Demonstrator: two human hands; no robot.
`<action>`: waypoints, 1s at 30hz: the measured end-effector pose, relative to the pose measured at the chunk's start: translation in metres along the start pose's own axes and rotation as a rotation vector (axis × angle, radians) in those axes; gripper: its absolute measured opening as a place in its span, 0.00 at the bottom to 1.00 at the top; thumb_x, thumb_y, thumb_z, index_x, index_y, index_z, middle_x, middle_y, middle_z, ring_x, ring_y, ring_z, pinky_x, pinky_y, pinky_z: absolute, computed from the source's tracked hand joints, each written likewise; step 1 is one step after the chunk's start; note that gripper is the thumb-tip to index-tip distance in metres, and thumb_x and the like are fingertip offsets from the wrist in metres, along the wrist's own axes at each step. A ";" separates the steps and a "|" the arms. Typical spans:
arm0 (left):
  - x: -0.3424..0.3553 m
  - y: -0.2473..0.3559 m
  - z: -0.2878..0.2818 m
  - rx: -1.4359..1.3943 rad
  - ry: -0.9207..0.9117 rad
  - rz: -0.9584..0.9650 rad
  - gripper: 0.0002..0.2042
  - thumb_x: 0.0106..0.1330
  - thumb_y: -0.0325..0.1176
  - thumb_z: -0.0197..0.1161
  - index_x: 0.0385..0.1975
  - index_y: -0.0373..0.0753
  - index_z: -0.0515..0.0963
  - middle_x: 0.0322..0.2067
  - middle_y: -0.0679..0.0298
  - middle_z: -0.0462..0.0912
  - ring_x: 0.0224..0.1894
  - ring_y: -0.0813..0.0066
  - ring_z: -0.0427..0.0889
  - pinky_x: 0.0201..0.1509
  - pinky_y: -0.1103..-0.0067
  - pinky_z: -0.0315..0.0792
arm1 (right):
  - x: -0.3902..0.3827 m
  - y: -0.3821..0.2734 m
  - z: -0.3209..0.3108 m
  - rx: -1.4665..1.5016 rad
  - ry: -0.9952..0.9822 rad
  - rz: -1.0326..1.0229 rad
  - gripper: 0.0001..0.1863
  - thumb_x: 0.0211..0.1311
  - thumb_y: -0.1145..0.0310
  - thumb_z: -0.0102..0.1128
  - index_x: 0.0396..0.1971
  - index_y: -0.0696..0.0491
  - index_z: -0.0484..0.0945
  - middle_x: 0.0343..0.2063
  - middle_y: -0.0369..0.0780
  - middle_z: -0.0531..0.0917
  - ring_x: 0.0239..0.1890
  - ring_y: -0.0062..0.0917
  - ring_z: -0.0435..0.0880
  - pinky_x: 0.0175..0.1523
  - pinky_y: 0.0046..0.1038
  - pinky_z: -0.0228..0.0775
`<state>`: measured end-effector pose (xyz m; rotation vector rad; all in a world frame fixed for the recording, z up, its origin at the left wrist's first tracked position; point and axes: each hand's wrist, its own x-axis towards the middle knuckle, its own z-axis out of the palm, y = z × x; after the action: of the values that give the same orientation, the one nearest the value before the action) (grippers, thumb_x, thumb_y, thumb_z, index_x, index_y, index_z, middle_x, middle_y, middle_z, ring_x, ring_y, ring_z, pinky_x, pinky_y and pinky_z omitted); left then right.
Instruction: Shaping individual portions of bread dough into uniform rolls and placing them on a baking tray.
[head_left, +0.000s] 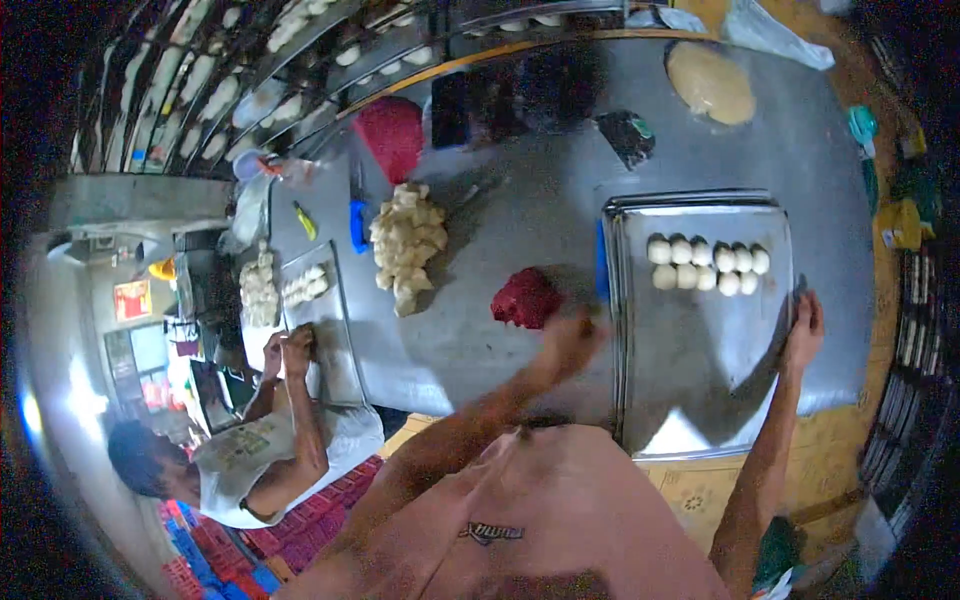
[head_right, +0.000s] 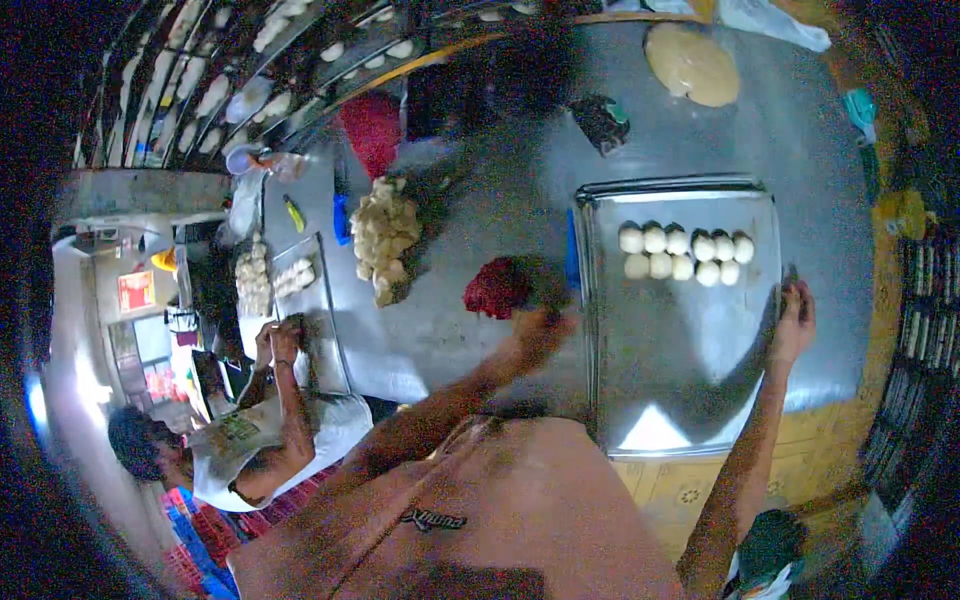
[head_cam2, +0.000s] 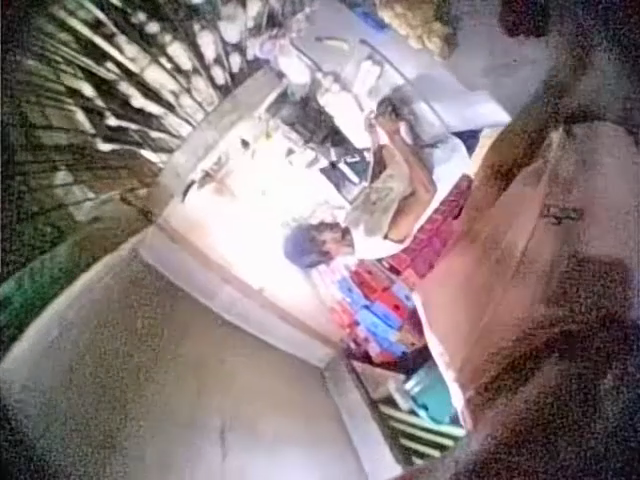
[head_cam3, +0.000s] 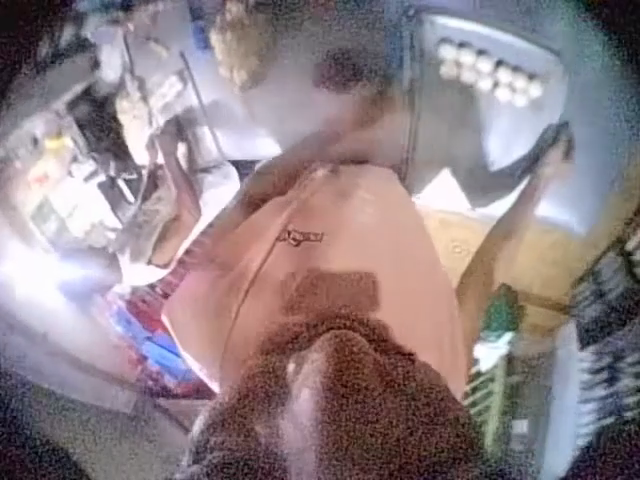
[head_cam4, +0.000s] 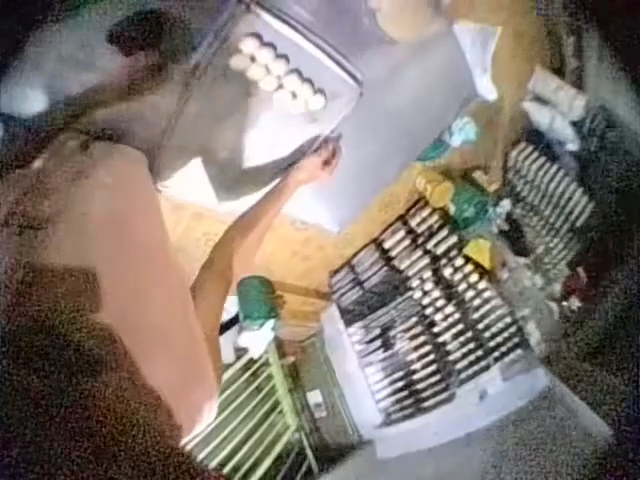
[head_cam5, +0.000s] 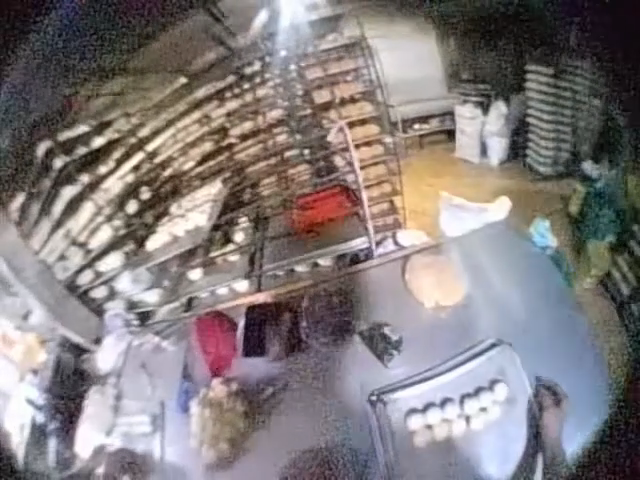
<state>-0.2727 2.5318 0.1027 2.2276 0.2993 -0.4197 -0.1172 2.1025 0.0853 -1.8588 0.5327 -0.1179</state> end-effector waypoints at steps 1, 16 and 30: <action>0.017 -0.013 -0.025 -0.052 0.109 -0.097 0.23 0.65 0.43 0.66 0.59 0.44 0.73 0.27 0.52 0.81 0.32 0.52 0.82 0.42 0.62 0.75 | -0.005 0.001 0.001 0.021 0.016 -0.038 0.24 0.72 0.62 0.55 0.60 0.63 0.73 0.56 0.44 0.80 0.57 0.29 0.77 0.65 0.29 0.64; 0.082 -0.139 -0.171 0.318 0.703 0.853 0.12 0.72 0.36 0.52 0.47 0.38 0.75 0.44 0.53 0.78 0.43 0.53 0.81 0.44 0.64 0.78 | -0.239 -0.035 0.079 -0.236 -0.181 -0.396 0.13 0.72 0.71 0.53 0.50 0.63 0.77 0.43 0.42 0.81 0.45 0.26 0.78 0.54 0.27 0.70; -0.106 -0.142 -0.159 -0.658 0.522 0.100 0.13 0.71 0.39 0.62 0.37 0.35 0.73 0.29 0.63 0.76 0.34 0.78 0.72 0.39 0.73 0.69 | -0.368 -0.086 0.234 -0.173 -0.765 -0.619 0.21 0.66 0.71 0.58 0.59 0.54 0.75 0.44 0.41 0.83 0.38 0.30 0.82 0.43 0.33 0.77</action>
<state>-0.3875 2.7364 0.1416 1.6523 0.5104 0.2971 -0.3412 2.4813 0.1469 -1.9996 -0.5785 0.2341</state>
